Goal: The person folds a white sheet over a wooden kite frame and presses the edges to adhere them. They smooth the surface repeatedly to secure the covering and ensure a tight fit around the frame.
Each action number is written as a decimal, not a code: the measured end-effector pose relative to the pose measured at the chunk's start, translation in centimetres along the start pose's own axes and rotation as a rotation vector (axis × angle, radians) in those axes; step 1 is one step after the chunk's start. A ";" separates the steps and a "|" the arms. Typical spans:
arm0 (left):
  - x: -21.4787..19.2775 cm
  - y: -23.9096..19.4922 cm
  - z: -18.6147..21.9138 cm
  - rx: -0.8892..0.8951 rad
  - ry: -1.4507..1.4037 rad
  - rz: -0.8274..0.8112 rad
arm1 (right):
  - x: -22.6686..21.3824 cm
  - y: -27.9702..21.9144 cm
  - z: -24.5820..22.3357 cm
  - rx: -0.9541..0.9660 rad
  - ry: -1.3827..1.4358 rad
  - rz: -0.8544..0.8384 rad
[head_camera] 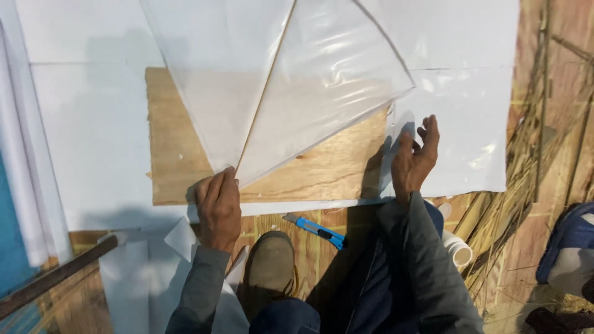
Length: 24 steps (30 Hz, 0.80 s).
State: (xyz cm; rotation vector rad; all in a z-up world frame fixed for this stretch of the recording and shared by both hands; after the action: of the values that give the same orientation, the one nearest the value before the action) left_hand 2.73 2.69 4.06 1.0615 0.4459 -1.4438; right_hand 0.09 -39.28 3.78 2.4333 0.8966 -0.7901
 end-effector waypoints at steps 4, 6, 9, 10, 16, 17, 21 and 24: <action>1.3 1.9 0.6 0.025 0.039 0.006 | 0.0 3.7 0.3 -0.004 0.001 0.028; 2.2 2.4 0.8 0.006 0.023 0.002 | 0.0 5.1 1.9 0.033 0.063 0.028; 3.7 1.1 -0.5 -0.048 0.007 -0.027 | 0.5 5.3 1.7 0.054 0.144 0.028; 3.3 1.3 -0.5 -0.045 0.005 -0.027 | 0.5 5.2 1.5 0.054 0.143 0.032; -0.4 1.5 -1.7 -0.129 -0.047 0.016 | 0.6 3.8 -0.5 0.093 0.140 -0.022; -0.6 1.1 -2.5 -0.142 -0.006 0.020 | 0.5 3.4 -1.3 0.058 0.103 -0.041; -1.4 -2.4 -7.3 -0.126 0.187 0.002 | 0.2 1.0 -3.9 -0.077 0.018 -0.115; -3.9 -2.3 -7.2 -0.181 0.381 -0.028 | 0.0 0.3 -5.1 -0.264 0.060 -0.428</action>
State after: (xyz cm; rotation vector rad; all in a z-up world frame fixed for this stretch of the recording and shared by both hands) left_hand 2.49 11.11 2.88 1.1877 0.8497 -1.1989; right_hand 2.16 -36.67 7.64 2.0706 1.4742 -0.6870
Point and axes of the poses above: each hand's wrist, its own y-axis towards the middle knuckle, its own x-axis out of the palm, z = x × y, the point moved 4 cm from there along y, towards the middle knuckle, and after that the axes turned 3 degrees about z, right-handed, at the moved point
